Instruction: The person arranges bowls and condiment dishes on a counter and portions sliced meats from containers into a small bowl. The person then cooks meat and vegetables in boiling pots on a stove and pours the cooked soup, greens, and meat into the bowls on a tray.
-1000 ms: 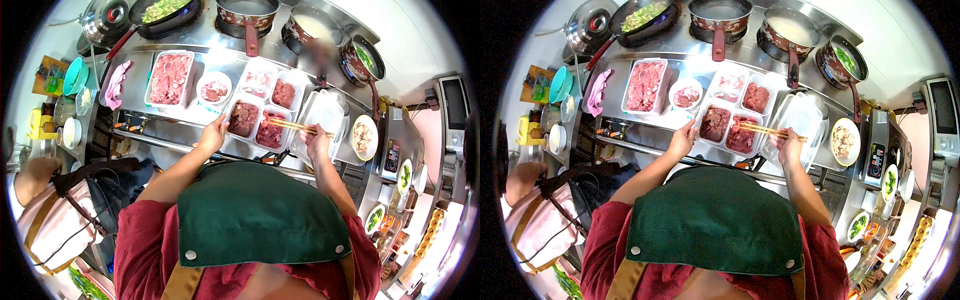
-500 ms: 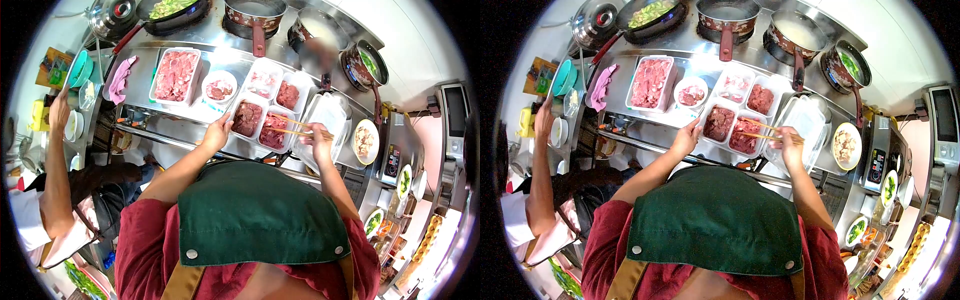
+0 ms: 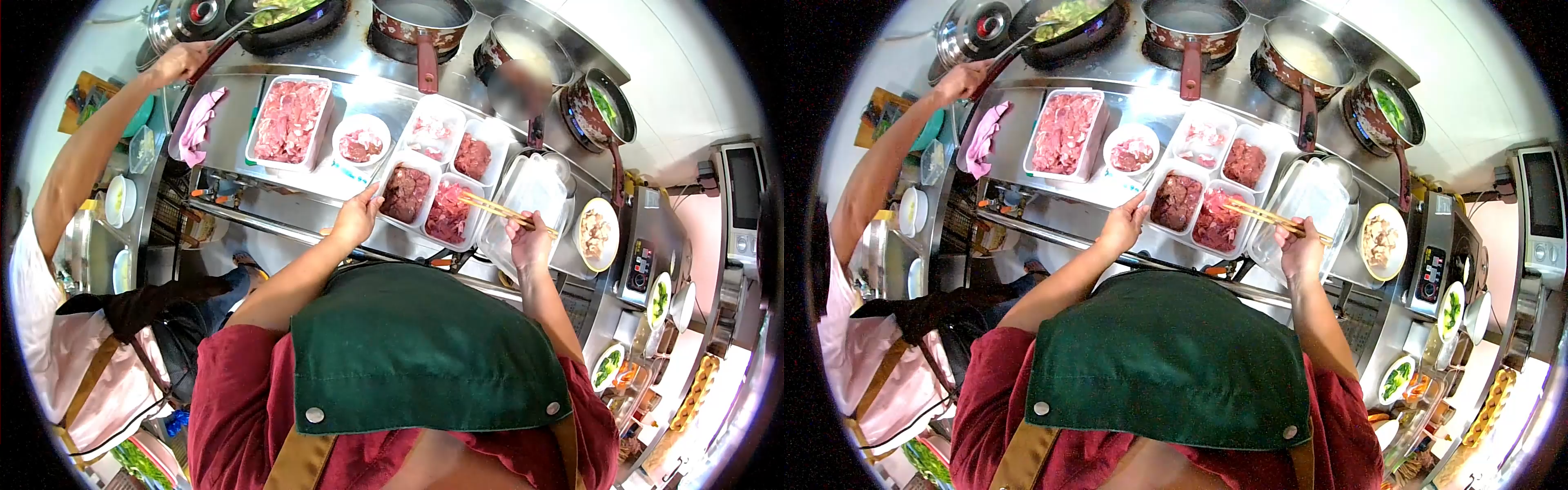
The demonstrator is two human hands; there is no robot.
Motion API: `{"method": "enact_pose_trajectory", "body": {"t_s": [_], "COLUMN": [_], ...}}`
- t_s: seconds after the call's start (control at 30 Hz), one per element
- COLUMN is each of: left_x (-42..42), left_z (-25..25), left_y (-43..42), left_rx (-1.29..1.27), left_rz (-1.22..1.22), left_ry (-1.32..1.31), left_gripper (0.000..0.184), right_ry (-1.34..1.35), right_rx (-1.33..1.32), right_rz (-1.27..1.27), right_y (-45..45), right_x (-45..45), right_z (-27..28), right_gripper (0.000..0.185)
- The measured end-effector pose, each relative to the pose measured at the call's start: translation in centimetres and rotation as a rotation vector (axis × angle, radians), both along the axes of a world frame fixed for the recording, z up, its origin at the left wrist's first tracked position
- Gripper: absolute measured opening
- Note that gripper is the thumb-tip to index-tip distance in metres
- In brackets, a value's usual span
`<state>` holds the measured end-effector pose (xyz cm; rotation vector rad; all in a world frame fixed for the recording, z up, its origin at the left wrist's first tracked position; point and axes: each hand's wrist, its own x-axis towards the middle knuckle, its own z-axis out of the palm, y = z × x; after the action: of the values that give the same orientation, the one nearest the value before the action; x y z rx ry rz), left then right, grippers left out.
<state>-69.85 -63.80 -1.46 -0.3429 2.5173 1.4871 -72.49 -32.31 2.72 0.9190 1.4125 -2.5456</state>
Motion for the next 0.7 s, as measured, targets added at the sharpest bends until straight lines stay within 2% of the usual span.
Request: {"method": "enact_pose_trajectory", "body": {"t_s": [0.17,0.23,0.3,0.37,0.43,0.5,0.57,0.63,0.7], "left_x": [0.1,0.2,0.2,0.1,0.3,0.2,0.2,0.2,0.1], "left_z": [0.4,0.3,0.0,0.6,0.7,0.5,0.4,0.3,0.5], "left_y": [0.0,0.0,0.0,0.0,0.0,0.0,0.1,0.1,0.2], "left_rx": [-0.01,-0.018,-0.031,-0.018,-0.007,0.01,0.013,0.014,0.002], "left_rz": [-0.01,-0.017,-0.022,-0.017,-0.011,0.0,0.008,0.011,0.009], "left_ry": [0.009,0.001,0.025,0.006,-0.017,0.016,0.019,0.022,0.018], "left_gripper": [0.033,0.034,0.034,0.034,0.034,0.034,0.034,0.034,0.034], "right_ry": [0.119,0.191,0.248,0.303,0.479,0.619,0.556,0.429,0.435], "right_rx": [-0.105,-0.147,-0.12,0.008,0.333,0.406,0.512,0.58,0.515], "right_rz": [0.127,0.173,0.215,0.378,0.448,0.438,0.444,0.567,0.581], "right_y": [-2.7,-6.6,-9.9,-12.9,-14.0,-12.7,-11.4,-10.7,-10.8], "right_x": [-3.0,-4.3,-6.1,-6.9,-7.0,-6.2,-5.4,-5.0,-4.8], "right_z": [2.0,3.9,3.0,3.4,4.3,5.9,6.8,5.1,1.7], "right_gripper": [0.027,0.024,0.022,0.02,0.023,0.026,0.026,0.031,0.028]}}
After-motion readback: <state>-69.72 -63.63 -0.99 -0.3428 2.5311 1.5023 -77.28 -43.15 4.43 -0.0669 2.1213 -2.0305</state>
